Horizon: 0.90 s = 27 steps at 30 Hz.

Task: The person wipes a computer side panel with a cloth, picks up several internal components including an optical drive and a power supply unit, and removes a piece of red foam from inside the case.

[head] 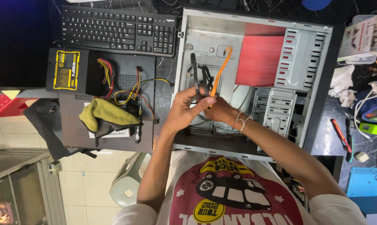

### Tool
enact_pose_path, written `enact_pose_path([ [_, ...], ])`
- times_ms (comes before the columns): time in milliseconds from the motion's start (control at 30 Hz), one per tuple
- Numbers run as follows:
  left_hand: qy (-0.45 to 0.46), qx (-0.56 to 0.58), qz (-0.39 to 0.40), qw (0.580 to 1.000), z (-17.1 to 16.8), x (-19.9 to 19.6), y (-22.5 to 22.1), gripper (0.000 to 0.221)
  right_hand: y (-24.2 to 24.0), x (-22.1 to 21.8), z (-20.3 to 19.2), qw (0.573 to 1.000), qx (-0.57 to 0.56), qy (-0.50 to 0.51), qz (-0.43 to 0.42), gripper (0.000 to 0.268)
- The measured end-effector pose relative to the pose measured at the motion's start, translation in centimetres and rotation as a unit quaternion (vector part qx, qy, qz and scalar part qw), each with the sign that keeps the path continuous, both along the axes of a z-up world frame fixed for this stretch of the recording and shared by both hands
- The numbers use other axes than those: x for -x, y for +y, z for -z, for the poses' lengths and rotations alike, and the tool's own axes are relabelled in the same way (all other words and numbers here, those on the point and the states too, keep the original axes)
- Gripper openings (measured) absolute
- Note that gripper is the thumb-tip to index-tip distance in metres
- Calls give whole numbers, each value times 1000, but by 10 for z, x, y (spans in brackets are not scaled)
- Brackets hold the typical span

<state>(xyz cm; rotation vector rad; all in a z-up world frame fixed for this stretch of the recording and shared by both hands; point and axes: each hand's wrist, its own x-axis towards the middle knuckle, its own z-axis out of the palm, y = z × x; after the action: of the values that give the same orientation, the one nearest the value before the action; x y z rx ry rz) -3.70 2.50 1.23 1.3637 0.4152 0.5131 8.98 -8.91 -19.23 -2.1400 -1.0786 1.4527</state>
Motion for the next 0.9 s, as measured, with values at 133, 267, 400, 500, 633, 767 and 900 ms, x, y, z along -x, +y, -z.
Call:
enact_pose_path([
  [133,-6,-15,-9,1000,7,0,2,3,-12,-9,-63,969,-96,-43,-223,27],
  [267,-7,-9,-10,1000,9,0,4,2,-18,-38,-129,981,-115,-2,-158,21],
  [400,-7,-6,-2,1000,17,-1,4,1,-43,-67,-120,989,-71,-93,-90,17],
  [500,-9,-2,4,1000,21,-2,-1,1,-46,-66,-137,993,-87,-55,-59,16],
  [633,-6,-7,6,1000,21,1,-5,3,-42,-55,-127,993,-89,-48,-58,32],
  [767,3,-4,3,1000,10,6,-14,3,-57,-37,-113,979,-2,-93,-183,40],
  [900,3,7,9,1000,32,11,-21,5,-83,-26,-50,944,99,-61,-310,47],
])
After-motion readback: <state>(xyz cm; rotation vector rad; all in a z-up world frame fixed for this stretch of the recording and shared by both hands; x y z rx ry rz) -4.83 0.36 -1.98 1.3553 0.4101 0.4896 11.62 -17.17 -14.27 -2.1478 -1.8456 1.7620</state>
